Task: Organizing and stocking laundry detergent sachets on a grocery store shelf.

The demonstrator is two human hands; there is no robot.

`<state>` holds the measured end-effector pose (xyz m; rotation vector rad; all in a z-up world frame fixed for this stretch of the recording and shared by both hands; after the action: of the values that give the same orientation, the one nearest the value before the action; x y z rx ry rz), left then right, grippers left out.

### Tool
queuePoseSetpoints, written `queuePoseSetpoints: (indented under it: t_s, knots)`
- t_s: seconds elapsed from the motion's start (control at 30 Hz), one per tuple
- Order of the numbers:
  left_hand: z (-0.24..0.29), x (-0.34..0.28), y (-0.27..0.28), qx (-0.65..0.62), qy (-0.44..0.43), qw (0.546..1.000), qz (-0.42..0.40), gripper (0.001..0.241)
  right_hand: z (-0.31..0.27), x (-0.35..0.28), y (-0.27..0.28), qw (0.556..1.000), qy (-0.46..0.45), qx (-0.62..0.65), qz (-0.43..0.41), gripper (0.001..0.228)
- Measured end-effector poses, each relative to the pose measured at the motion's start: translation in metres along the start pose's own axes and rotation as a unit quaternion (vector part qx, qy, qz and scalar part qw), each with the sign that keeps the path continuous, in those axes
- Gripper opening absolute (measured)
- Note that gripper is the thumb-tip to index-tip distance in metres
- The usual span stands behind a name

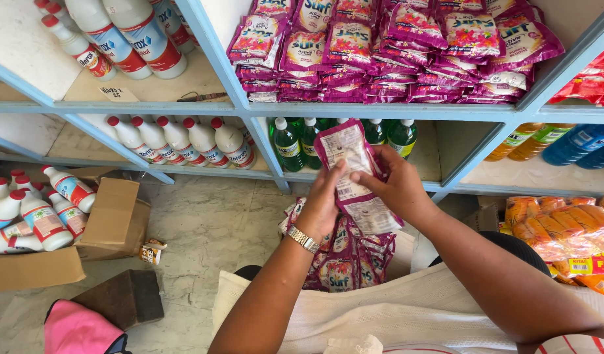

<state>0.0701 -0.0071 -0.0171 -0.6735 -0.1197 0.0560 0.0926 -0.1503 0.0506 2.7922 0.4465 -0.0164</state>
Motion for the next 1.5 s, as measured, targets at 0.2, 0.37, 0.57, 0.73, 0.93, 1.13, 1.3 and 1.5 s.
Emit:
queuePoseSetpoints:
  t_s: [0.2,0.37,0.57,0.73,0.93,1.13,1.3,1.5]
  knots:
    - [-0.044,-0.017,-0.009,-0.036,0.162,0.985,0.045,0.064,-0.001,-0.002,0.008,0.978,0.072,-0.179,0.085,0.058]
    - [-0.056,-0.001,0.014,-0.107,0.155,0.981,0.053,0.075,-0.004,-0.002,0.002,0.982,0.086,-0.169,0.028,0.081]
    - [-0.019,0.01,0.005,-0.08,0.108,0.991,0.01,0.081,0.015,0.008,-0.004,0.987,-0.028,-0.121,-0.106,0.095]
    - [0.006,0.02,0.022,-0.084,0.038,0.994,0.055,0.084,0.025,0.007,-0.016,0.97,-0.075,-0.15,-0.176,0.088]
    - [-0.114,0.029,0.124,-0.174,0.128,0.963,0.16,0.074,0.04,0.006,-0.028,0.966,-0.168,-0.106,-0.167,0.079]
    - [-0.107,0.019,0.102,-0.172,0.169,0.96,0.142,0.057,0.03,0.003,-0.022,0.966,-0.15,-0.142,-0.156,0.079]
    - [-0.05,0.033,0.093,-0.151,0.088,0.974,0.141,0.058,0.038,0.001,-0.02,0.965,-0.173,-0.122,-0.154,0.086]
    - [0.016,0.028,0.061,-0.05,-0.028,0.981,0.185,0.056,0.051,0.01,-0.025,0.967,-0.133,-0.137,-0.168,0.075]
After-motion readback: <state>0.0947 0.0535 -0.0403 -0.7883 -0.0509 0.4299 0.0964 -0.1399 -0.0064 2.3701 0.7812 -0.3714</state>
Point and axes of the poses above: each hand's wrist, its own x-axis towards the middle knuckle, its own y-axis out of the back of the hand, z = x × y, the point moved 7 cm from there along x, towards the middle knuckle, and after that the axes turned 11 degrees about -y, right-handed, at the moved point
